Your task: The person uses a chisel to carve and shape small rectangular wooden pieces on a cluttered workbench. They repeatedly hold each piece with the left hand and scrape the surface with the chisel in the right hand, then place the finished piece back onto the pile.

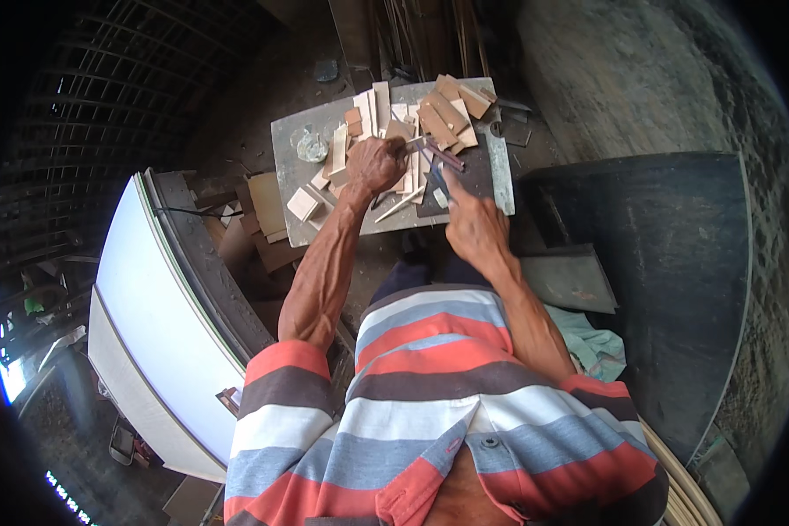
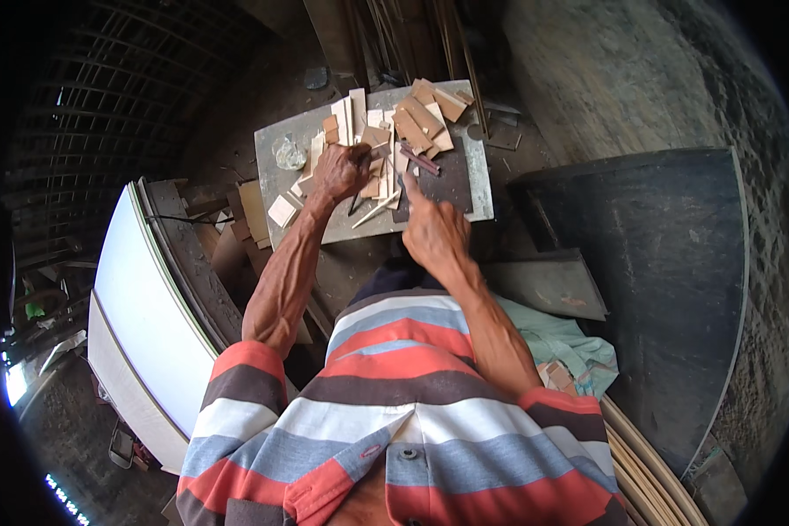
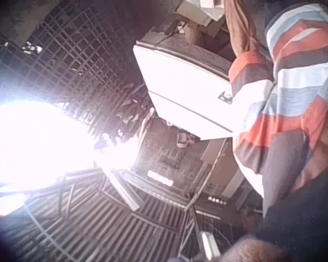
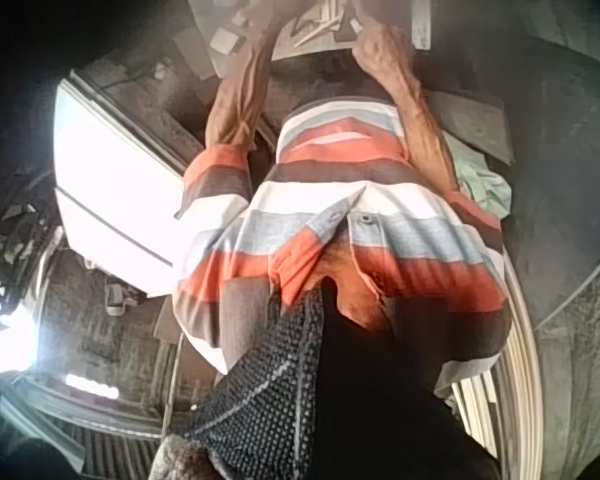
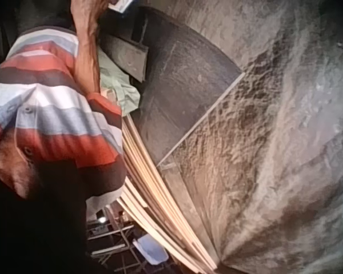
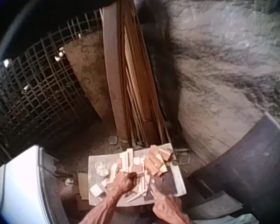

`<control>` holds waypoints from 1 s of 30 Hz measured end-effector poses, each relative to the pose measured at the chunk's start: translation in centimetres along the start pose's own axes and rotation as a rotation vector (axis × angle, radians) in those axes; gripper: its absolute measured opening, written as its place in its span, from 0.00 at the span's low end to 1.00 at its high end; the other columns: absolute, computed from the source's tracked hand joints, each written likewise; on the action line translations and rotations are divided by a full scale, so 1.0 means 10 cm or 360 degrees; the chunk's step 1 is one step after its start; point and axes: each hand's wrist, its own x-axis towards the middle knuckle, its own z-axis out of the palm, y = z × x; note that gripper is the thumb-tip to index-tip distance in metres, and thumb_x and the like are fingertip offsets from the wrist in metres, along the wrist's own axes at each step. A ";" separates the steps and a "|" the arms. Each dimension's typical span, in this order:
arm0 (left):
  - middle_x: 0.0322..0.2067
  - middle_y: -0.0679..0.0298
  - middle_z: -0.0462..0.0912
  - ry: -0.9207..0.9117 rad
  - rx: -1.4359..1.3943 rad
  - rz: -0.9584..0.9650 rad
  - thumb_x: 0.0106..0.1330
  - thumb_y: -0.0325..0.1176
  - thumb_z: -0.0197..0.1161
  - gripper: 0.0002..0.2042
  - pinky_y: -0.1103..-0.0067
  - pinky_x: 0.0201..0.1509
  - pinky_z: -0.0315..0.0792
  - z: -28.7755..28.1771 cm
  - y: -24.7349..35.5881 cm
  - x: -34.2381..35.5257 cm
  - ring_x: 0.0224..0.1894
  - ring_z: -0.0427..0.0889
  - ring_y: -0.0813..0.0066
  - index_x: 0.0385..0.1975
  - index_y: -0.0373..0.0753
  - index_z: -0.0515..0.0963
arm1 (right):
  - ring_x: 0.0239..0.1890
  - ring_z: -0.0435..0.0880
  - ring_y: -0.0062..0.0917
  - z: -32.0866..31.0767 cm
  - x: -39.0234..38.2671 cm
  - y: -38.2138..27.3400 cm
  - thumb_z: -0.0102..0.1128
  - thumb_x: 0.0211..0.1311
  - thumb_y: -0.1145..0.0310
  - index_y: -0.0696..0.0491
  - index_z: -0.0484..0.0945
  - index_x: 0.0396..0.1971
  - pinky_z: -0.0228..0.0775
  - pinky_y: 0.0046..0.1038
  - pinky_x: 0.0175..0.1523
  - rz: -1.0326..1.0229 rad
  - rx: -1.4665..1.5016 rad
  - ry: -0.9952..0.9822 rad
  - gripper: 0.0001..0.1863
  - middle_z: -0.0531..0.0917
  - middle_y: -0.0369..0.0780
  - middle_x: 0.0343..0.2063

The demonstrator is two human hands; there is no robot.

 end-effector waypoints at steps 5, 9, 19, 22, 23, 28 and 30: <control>0.21 0.50 0.81 -0.0027 -0.0113 -0.0003 0.58 0.37 0.59 0.07 0.61 0.30 0.74 -0.02 0.05 -0.02 0.25 0.82 0.49 0.28 0.44 0.83 | 0.27 0.82 0.54 0.04 0.14 -0.01 0.55 0.57 0.71 0.44 0.69 0.63 0.74 0.50 0.36 0.0032 -0.0041 0.0068 0.30 0.80 0.55 0.19; 0.20 0.49 0.80 0.0023 -0.0057 -0.0048 0.58 0.36 0.58 0.07 0.59 0.29 0.73 -0.07 0.04 -0.02 0.24 0.81 0.47 0.26 0.44 0.82 | 0.28 0.82 0.54 -0.05 -0.10 0.00 0.53 0.59 0.70 0.44 0.69 0.62 0.73 0.50 0.36 0.0042 -0.0022 -0.0053 0.28 0.80 0.56 0.20; 0.18 0.50 0.78 0.0194 -0.0062 0.0037 0.59 0.34 0.61 0.07 0.63 0.27 0.72 0.12 0.08 -0.03 0.22 0.79 0.48 0.26 0.39 0.81 | 0.31 0.81 0.55 0.10 0.03 0.01 0.53 0.59 0.70 0.40 0.66 0.64 0.71 0.52 0.41 0.0104 -0.0078 -0.0094 0.30 0.81 0.56 0.23; 0.18 0.50 0.79 0.0068 -0.0085 0.0017 0.58 0.34 0.62 0.06 0.63 0.27 0.72 0.03 -0.04 -0.06 0.23 0.80 0.49 0.26 0.39 0.82 | 0.31 0.81 0.55 0.05 -0.11 0.03 0.53 0.59 0.70 0.40 0.66 0.64 0.72 0.52 0.41 0.0090 -0.0024 -0.0134 0.30 0.81 0.56 0.23; 0.18 0.50 0.79 0.0049 -0.0088 -0.0030 0.58 0.34 0.62 0.06 0.63 0.27 0.72 0.02 -0.07 -0.07 0.24 0.80 0.49 0.26 0.39 0.81 | 0.31 0.81 0.54 0.08 -0.07 0.03 0.53 0.59 0.70 0.40 0.67 0.64 0.72 0.52 0.41 0.0091 -0.0028 -0.0105 0.29 0.81 0.56 0.23; 0.19 0.49 0.79 0.0026 -0.0080 0.0022 0.57 0.33 0.61 0.06 0.62 0.28 0.72 0.04 0.04 -0.06 0.24 0.79 0.48 0.27 0.39 0.81 | 0.30 0.82 0.55 0.08 -0.05 0.05 0.54 0.58 0.71 0.42 0.69 0.62 0.73 0.51 0.40 0.0048 -0.0019 -0.0025 0.29 0.81 0.57 0.23; 0.20 0.49 0.79 0.0015 -0.0067 -0.0036 0.58 0.35 0.59 0.07 0.60 0.29 0.72 0.05 0.02 -0.04 0.25 0.80 0.48 0.27 0.41 0.82 | 0.31 0.82 0.56 0.03 -0.14 0.08 0.53 0.57 0.72 0.44 0.69 0.62 0.73 0.51 0.40 0.0044 -0.0028 -0.0074 0.29 0.82 0.57 0.24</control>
